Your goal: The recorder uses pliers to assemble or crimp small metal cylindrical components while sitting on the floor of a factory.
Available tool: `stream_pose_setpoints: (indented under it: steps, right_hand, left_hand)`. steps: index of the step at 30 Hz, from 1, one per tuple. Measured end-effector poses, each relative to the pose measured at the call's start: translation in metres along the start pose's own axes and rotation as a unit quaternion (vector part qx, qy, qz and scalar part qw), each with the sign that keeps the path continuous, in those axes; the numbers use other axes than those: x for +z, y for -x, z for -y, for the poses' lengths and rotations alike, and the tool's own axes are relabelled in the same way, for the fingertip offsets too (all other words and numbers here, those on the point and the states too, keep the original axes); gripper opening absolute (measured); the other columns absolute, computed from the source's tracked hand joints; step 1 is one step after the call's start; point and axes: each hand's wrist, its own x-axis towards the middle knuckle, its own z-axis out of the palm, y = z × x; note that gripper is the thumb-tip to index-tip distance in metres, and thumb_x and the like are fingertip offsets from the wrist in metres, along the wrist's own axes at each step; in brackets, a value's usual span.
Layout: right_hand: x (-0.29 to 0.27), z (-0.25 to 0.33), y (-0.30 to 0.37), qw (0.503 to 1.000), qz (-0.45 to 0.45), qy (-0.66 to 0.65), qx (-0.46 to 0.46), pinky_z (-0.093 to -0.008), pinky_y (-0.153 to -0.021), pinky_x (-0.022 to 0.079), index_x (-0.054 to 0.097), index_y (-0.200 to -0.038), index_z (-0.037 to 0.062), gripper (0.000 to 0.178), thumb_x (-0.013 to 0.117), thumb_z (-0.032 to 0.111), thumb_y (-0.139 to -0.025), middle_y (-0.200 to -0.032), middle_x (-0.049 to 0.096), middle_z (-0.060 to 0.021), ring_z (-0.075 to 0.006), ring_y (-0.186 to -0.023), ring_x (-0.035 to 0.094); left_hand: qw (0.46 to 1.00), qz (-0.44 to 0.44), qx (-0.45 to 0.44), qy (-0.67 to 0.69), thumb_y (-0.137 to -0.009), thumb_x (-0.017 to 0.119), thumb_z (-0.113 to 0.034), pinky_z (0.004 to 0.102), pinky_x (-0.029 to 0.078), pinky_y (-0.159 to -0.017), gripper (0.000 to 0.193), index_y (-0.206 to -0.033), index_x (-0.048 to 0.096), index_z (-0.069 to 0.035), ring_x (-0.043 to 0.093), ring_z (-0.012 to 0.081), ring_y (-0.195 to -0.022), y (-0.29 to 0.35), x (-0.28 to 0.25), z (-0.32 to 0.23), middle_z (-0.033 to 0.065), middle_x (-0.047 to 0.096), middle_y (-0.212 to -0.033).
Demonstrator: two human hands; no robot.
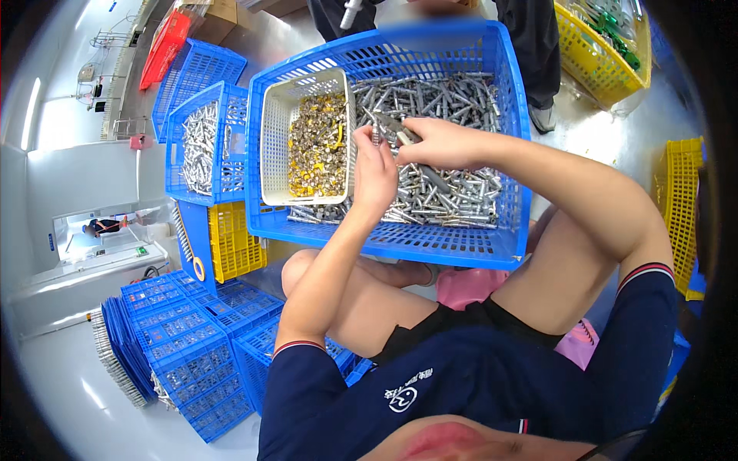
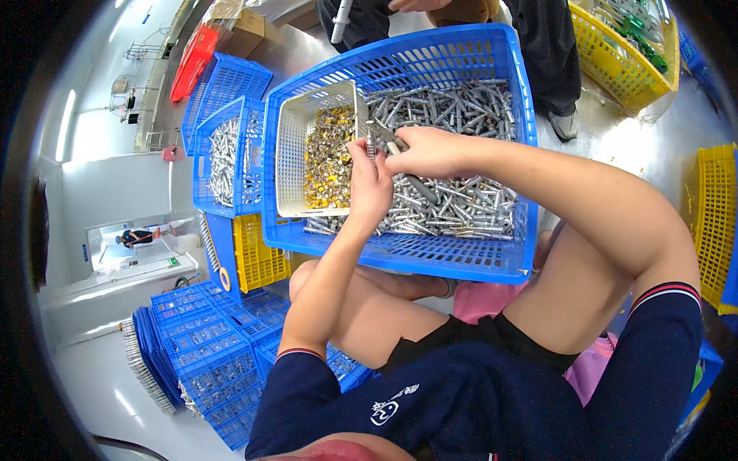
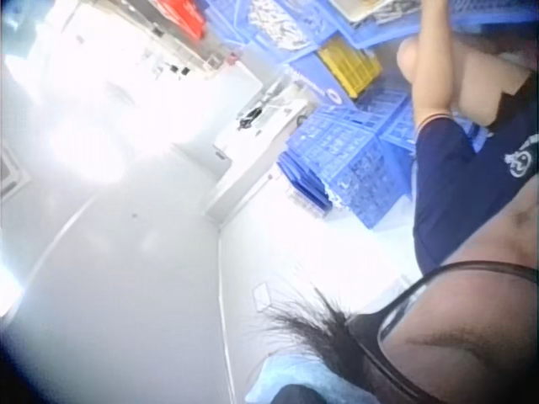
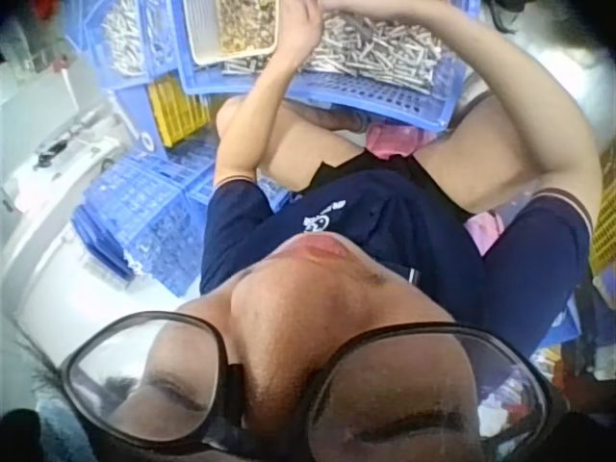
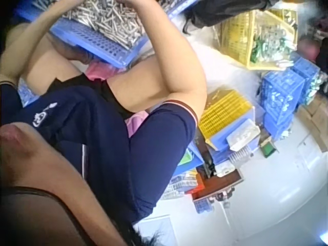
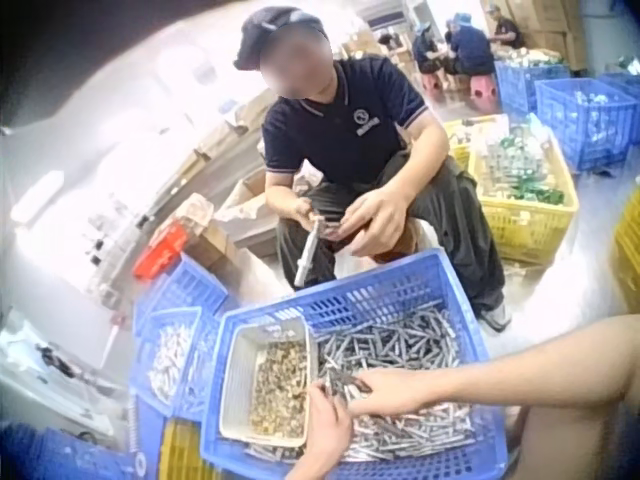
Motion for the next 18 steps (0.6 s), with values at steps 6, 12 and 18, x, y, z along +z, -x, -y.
stream_pose_setpoints:
  steps: [6,12,18]
  right_hand:
    - [-0.006,-0.013,-0.007,0.999,0.013,-0.014,-0.036,-0.0350,-0.072,0.047,0.059,-0.104,-0.0014,0.034,0.061,0.025,-0.084,-0.088,0.062,-0.0109,-0.0171,-0.081,0.057]
    - [-0.012,-0.012,-0.003,0.999,0.042,0.002,-0.027,-0.0356,-0.073,0.047,0.058,-0.107,-0.0012,0.034,0.061,0.024,-0.083,-0.089,0.063,-0.0105,-0.0173,-0.082,0.057]
    - [-0.025,-0.003,0.004,0.996,0.030,0.067,-0.041,-0.0327,-0.077,0.047,0.057,-0.110,0.0015,0.036,0.063,0.023,-0.082,-0.091,0.061,-0.0079,-0.0166,-0.084,0.056]
  left_hand:
    - [0.999,-0.031,0.020,-0.010,-0.093,0.051,-0.009,0.0433,0.048,-0.060,0.016,-0.106,0.047,0.000,0.063,0.0340,-0.065,-0.010,-0.002,0.001,0.0164,0.063,-0.076]
    - [1.000,0.006,-0.011,-0.019,-0.087,0.063,-0.015,0.0385,0.046,-0.056,0.022,-0.096,0.049,-0.001,0.056,0.0247,-0.057,-0.007,-0.005,-0.012,0.0115,0.056,-0.066]
    - [0.999,0.031,-0.003,-0.028,-0.084,0.066,-0.014,0.0343,0.048,-0.060,0.017,-0.096,0.059,-0.003,0.056,0.0190,-0.060,-0.010,-0.010,-0.013,0.0093,0.055,-0.067]
